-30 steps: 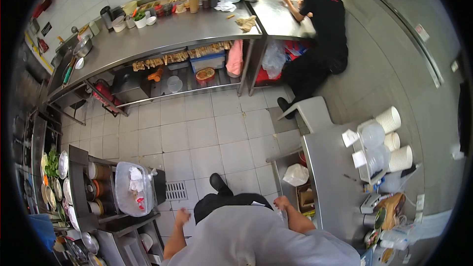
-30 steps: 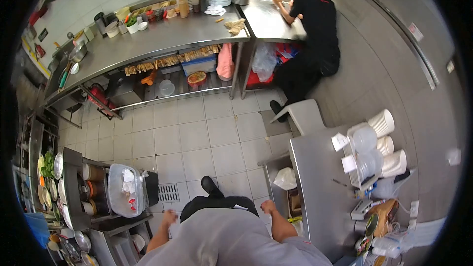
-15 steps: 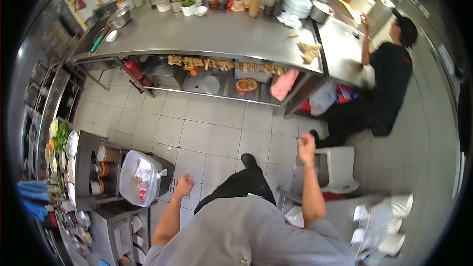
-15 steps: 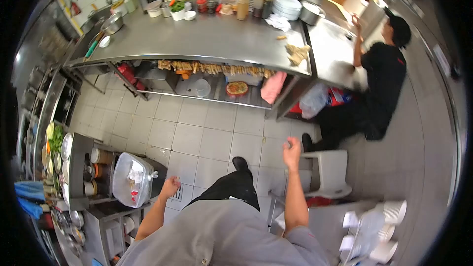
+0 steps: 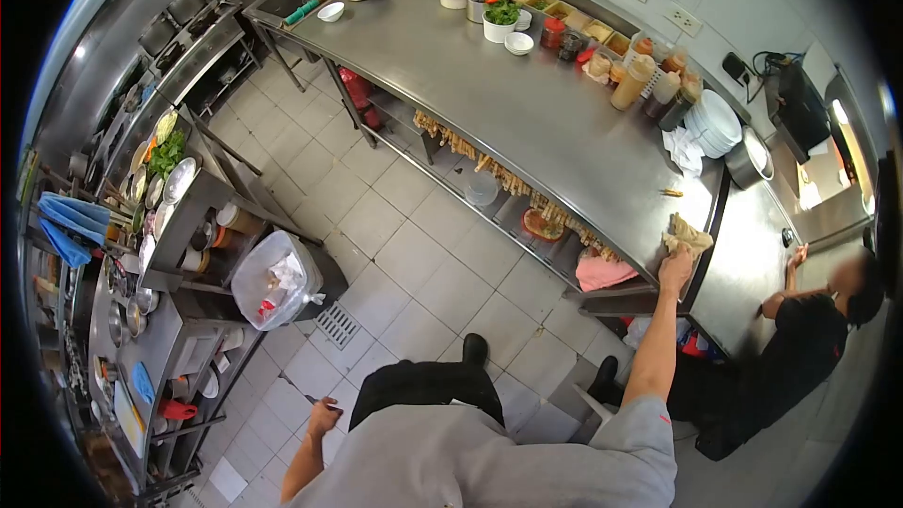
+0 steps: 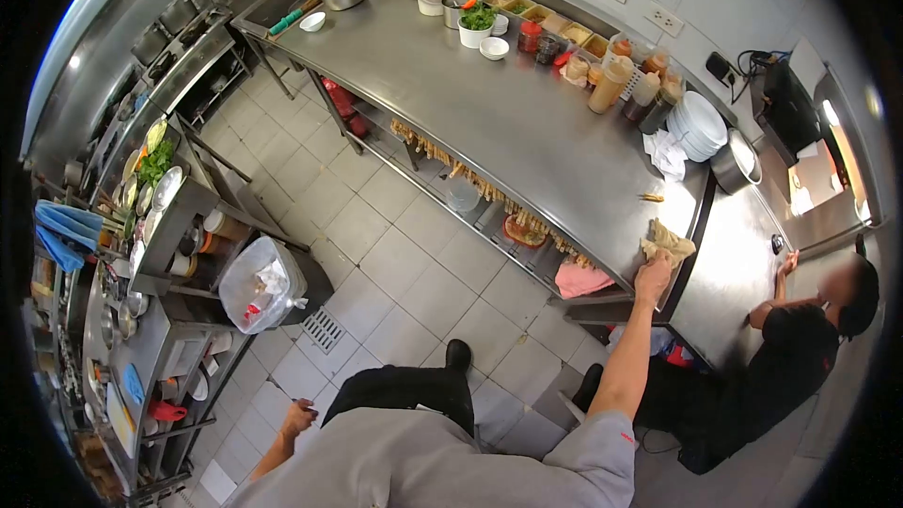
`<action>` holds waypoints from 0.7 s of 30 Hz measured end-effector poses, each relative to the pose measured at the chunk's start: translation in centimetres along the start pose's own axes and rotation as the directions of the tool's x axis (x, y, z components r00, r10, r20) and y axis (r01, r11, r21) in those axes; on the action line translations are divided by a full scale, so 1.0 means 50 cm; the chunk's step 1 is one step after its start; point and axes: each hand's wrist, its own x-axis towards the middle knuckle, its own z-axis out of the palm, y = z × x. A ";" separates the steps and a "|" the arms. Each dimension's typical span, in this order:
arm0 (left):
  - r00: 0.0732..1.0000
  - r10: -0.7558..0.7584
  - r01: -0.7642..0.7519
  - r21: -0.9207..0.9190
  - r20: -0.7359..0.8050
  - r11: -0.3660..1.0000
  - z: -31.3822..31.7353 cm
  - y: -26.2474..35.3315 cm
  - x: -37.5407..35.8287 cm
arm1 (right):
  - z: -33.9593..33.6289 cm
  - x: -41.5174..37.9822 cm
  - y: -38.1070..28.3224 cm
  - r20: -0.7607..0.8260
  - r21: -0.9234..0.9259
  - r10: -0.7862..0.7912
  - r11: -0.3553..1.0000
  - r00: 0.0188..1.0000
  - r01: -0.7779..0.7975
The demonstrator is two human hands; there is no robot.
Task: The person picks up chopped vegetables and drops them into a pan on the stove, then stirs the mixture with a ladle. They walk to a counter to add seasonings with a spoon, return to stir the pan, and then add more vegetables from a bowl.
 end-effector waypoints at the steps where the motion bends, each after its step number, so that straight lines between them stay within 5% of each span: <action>1: 0.999 -0.013 0.013 -0.003 0.037 1.000 0.015 0.031 -0.014 | 0.020 0.013 0.002 -0.056 0.090 -0.015 0.996 0.998 0.020; 4: 0.986 0.002 0.002 -0.023 0.164 1.000 0.049 0.183 -0.077 | -0.002 0.020 -0.040 -0.059 -0.150 -0.317 0.940 0.947 0.306; 5: 0.985 0.076 -0.083 0.039 0.153 0.996 0.055 0.199 -0.072 | 0.006 0.023 -0.044 -0.142 -0.103 -0.377 0.925 0.915 0.365; 6: 0.978 0.150 -0.166 0.100 0.148 0.981 0.060 0.213 -0.068 | 0.018 0.029 -0.042 -0.152 -0.069 -0.347 0.938 0.925 0.340; 13: 0.999 0.033 -0.032 -0.028 0.025 0.999 0.012 0.306 -0.058 | 0.019 0.067 -0.041 -0.056 -0.006 -0.299 0.954 0.953 0.299; 21: 0.999 -0.028 0.029 -0.056 0.015 0.998 -0.006 0.239 -0.009 | 0.042 0.100 -0.026 -0.047 -0.027 -0.294 0.956 0.955 0.293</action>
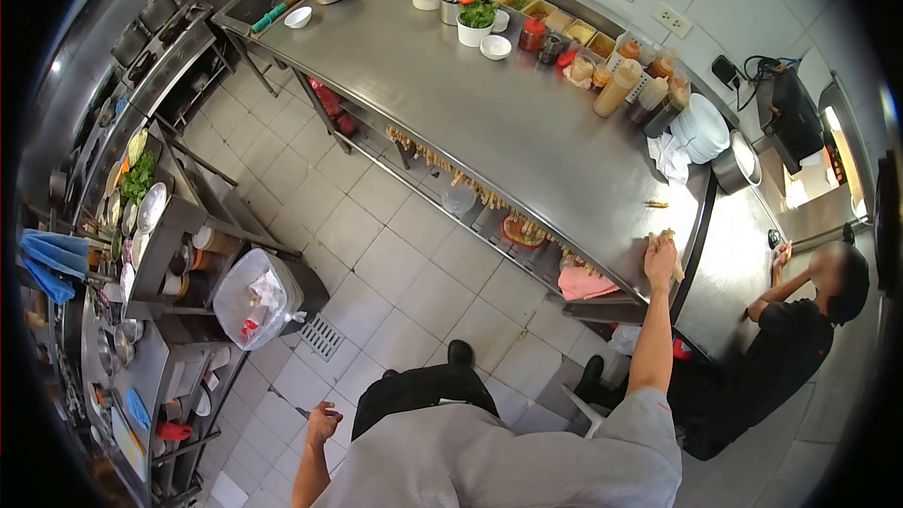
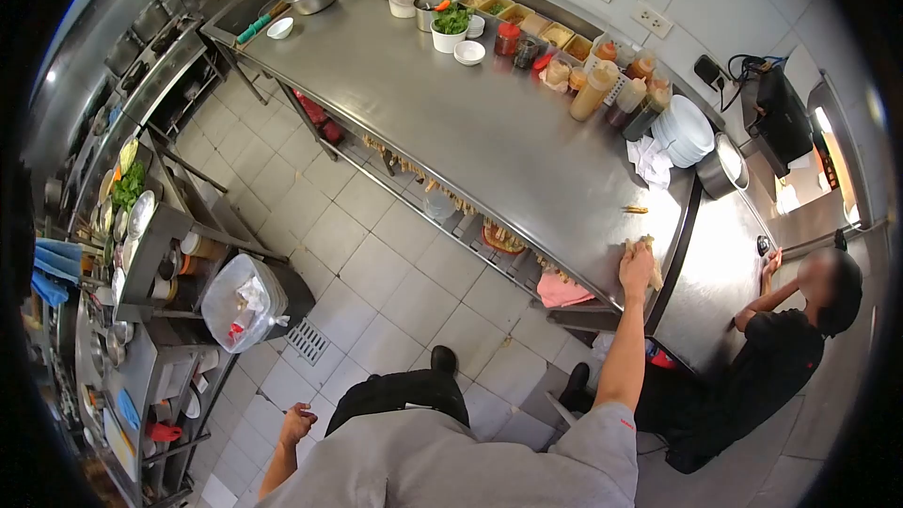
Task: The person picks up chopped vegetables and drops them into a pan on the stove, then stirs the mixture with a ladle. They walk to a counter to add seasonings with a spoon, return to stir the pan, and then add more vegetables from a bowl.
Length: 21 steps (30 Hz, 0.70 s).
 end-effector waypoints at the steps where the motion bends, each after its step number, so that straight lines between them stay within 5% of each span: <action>1: 1.000 -0.029 0.029 -0.002 0.006 1.000 0.003 0.001 -0.001 | 0.005 0.000 0.003 -0.033 0.017 -0.027 0.999 0.999 0.028; 11: 0.999 -0.028 0.031 -0.163 0.021 0.986 0.019 0.039 0.015 | 0.020 0.048 -0.011 0.025 0.004 0.000 1.000 1.000 -0.001; 17: 0.998 -0.050 0.056 -0.258 0.030 0.964 0.009 0.003 0.074 | -0.020 0.063 -0.066 0.200 -0.050 0.187 0.982 0.962 -0.181; 20: 0.992 -0.089 0.111 -0.263 0.092 0.958 -0.010 -0.030 0.127 | 0.021 0.052 -0.064 0.124 -0.121 -0.071 0.989 0.990 0.086; 21: 0.987 -0.109 0.138 -0.270 0.121 0.953 -0.024 -0.037 0.148 | 0.023 0.039 -0.087 -0.014 -0.144 -0.128 0.982 0.992 0.125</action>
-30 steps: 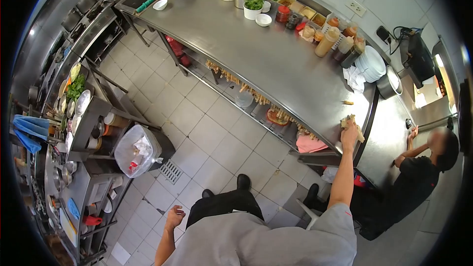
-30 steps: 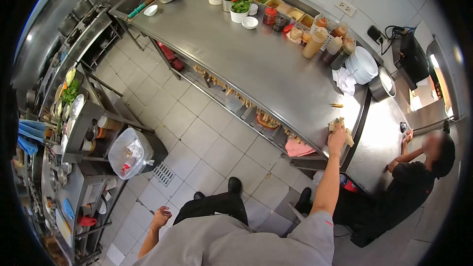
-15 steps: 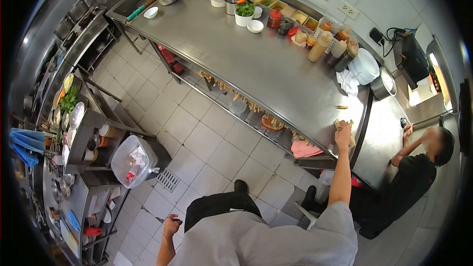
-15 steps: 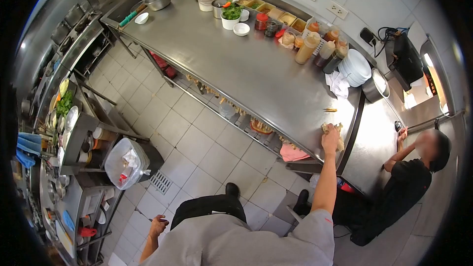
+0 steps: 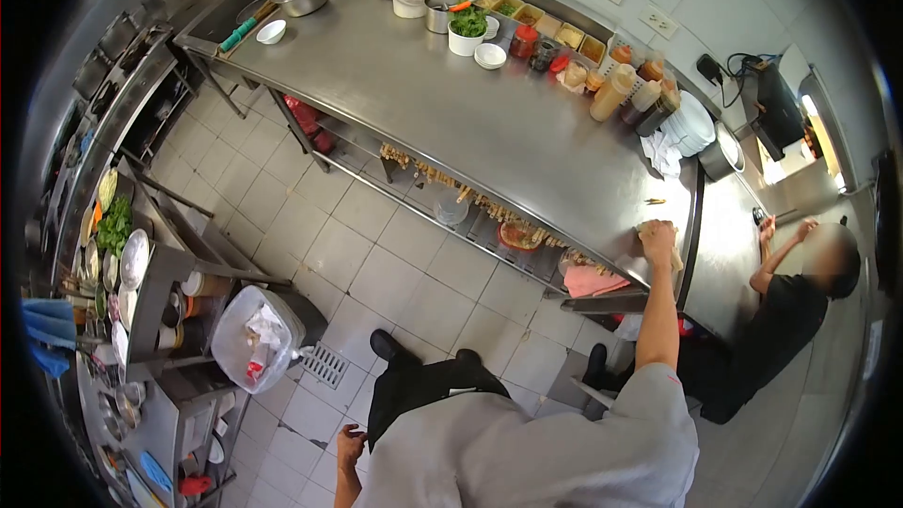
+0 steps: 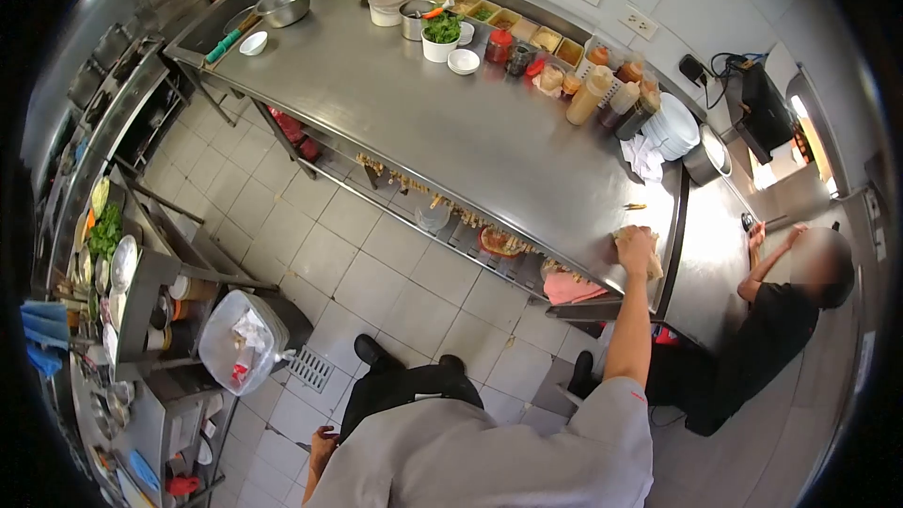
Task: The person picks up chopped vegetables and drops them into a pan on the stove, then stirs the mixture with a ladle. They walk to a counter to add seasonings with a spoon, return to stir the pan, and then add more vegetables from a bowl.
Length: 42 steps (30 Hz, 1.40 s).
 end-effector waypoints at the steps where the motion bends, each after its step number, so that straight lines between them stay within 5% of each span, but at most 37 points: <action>1: 1.000 0.014 -0.014 0.042 0.009 0.999 -0.022 0.006 0.013 | -0.013 -0.007 -0.063 -0.143 -0.031 -0.040 0.999 0.989 0.036; 2: 1.000 -0.004 0.004 0.016 0.001 1.000 -0.048 0.008 0.023 | -0.031 -0.017 -0.139 -0.277 -0.069 -0.084 0.995 0.957 0.068; 6: 0.998 -0.064 0.062 -0.165 -0.008 0.984 -0.151 0.015 0.108 | -0.022 -0.063 -0.382 0.042 0.449 0.128 0.884 0.991 -0.133; 12: 0.996 -0.074 0.056 -0.312 -0.046 0.948 -0.294 0.067 0.236 | -0.038 -0.118 -0.749 0.432 0.482 -0.131 0.869 0.892 -0.106; 19: 0.999 0.026 -0.031 -0.262 -0.025 0.965 -0.334 0.253 0.332 | -0.012 -0.008 -0.885 0.440 0.632 -0.244 0.768 0.864 -0.105; 24: 1.000 0.009 -0.010 -0.119 -0.009 0.993 -0.295 0.392 0.387 | 0.020 0.177 -0.862 0.478 0.645 -0.135 0.725 0.868 -0.242; 33: 1.000 -0.003 0.004 -0.075 0.007 0.997 -0.228 0.692 0.378 | 0.091 0.584 -0.672 0.209 0.620 0.165 0.740 0.964 -0.261; 37: 0.991 0.134 -0.134 0.020 0.006 0.991 -0.196 0.821 0.392 | 0.119 0.762 -0.528 -0.038 0.399 0.247 0.892 0.968 -0.212; 42: 0.976 0.215 -0.213 0.081 -0.025 0.974 -0.152 0.992 0.374 | 0.197 0.928 -0.392 0.154 0.268 0.363 0.880 0.919 -0.392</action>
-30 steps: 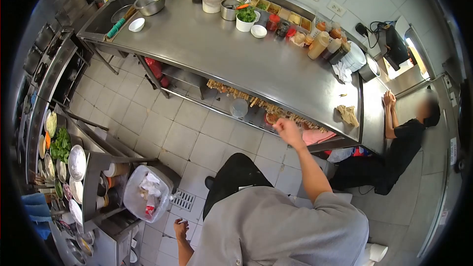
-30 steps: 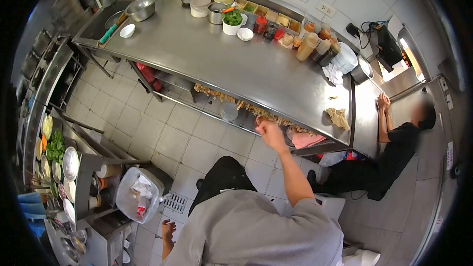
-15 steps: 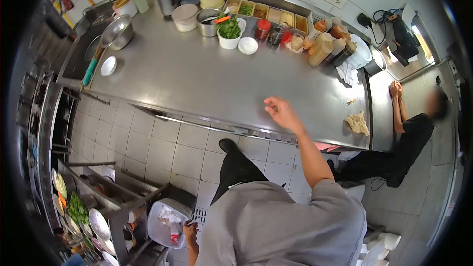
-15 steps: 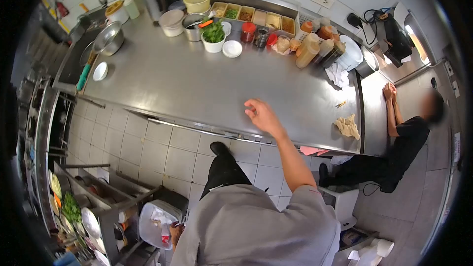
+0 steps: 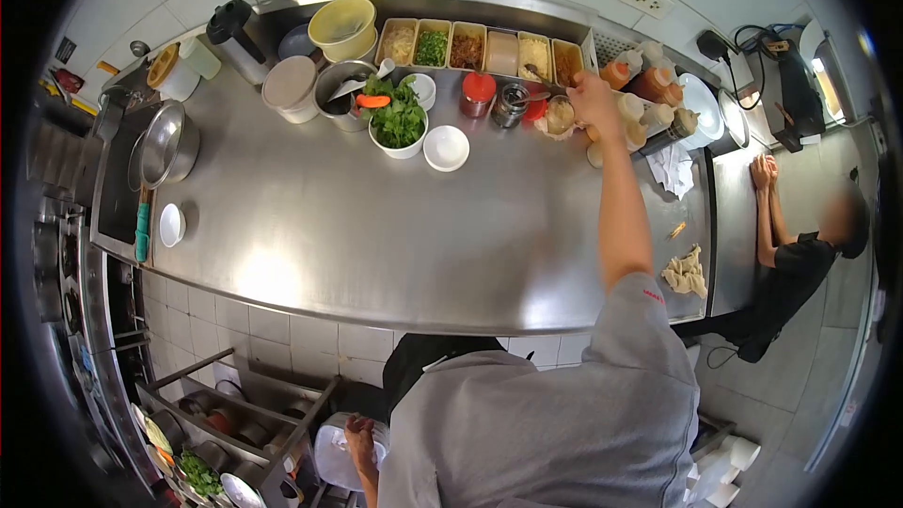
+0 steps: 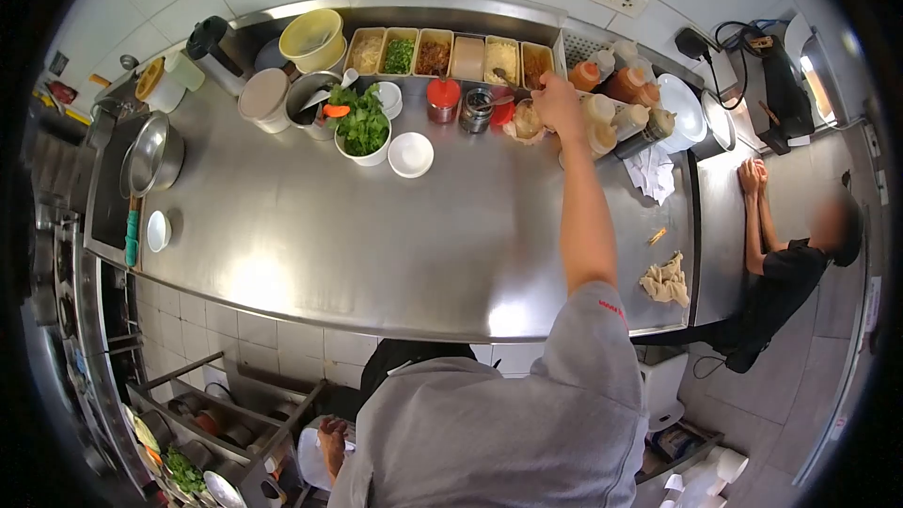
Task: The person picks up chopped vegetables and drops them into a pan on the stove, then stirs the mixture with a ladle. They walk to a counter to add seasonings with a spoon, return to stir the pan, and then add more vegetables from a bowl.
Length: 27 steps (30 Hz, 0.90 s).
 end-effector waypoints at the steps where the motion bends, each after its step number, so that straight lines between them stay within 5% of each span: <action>1: 1.000 -0.020 0.020 -0.009 0.006 1.000 0.005 0.031 0.002 | 0.011 0.030 0.011 0.046 -0.047 0.010 0.999 0.999 -0.008; 7: 0.998 0.033 -0.031 -0.038 0.047 0.999 -0.006 0.046 0.042 | 0.062 0.110 0.041 0.070 -0.149 0.071 0.987 0.995 -0.060; 10: 0.999 -0.045 0.045 -0.012 -0.004 0.999 0.015 0.054 0.031 | 0.047 0.138 0.024 0.287 -0.041 0.304 0.951 0.908 -0.306; 14: 0.994 -0.089 0.087 0.023 0.065 0.996 0.020 0.014 0.012 | 0.047 0.148 0.042 -0.059 -0.247 -0.009 0.969 0.998 -0.005; 18: 0.992 -0.122 0.122 0.004 0.033 0.992 0.022 -0.019 0.009 | 0.028 0.159 0.025 -0.073 -0.271 -0.011 0.963 0.997 -0.009; 21: 0.992 -0.124 0.126 -0.061 0.035 0.990 0.009 -0.040 0.015 | 0.030 0.160 0.016 0.051 -0.392 0.031 0.920 0.998 -0.008; 24: 0.994 -0.111 0.110 -0.030 -0.006 0.993 0.008 -0.022 0.006 | 0.039 0.168 0.028 0.218 -0.304 0.001 0.950 0.976 0.067; 27: 0.994 -0.112 0.112 0.004 -0.014 0.994 0.014 -0.020 0.002 | 0.085 0.199 0.051 -0.010 -0.273 -0.057 0.961 0.998 0.052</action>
